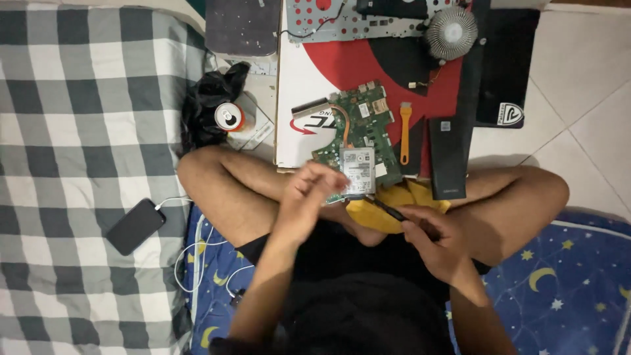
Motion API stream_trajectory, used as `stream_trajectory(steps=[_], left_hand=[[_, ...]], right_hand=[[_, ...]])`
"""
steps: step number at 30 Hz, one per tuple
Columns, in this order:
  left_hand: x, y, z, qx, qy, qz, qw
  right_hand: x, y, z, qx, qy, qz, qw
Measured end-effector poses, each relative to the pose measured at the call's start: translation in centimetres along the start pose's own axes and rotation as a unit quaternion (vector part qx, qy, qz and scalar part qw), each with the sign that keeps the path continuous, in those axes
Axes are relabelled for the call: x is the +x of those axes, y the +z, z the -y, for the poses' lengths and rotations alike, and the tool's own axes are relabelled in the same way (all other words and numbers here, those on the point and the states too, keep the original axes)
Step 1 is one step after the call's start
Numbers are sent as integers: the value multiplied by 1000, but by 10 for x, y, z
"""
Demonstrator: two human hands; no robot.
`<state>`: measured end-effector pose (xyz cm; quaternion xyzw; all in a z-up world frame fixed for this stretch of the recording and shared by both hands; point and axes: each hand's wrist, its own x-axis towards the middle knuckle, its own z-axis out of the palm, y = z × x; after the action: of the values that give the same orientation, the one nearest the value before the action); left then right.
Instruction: Unscrewing a hard drive bracket from a motherboard and prying it loose during a laptop disassembly.
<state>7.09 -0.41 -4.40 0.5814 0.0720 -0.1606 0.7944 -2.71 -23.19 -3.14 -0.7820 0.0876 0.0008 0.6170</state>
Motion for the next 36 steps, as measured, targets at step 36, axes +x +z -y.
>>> stream_trajectory(steps=[36], left_hand=[[-46,37,68,-222,-143,12,965]], right_hand=[[-13,-21,39,-142,-75,33,986]])
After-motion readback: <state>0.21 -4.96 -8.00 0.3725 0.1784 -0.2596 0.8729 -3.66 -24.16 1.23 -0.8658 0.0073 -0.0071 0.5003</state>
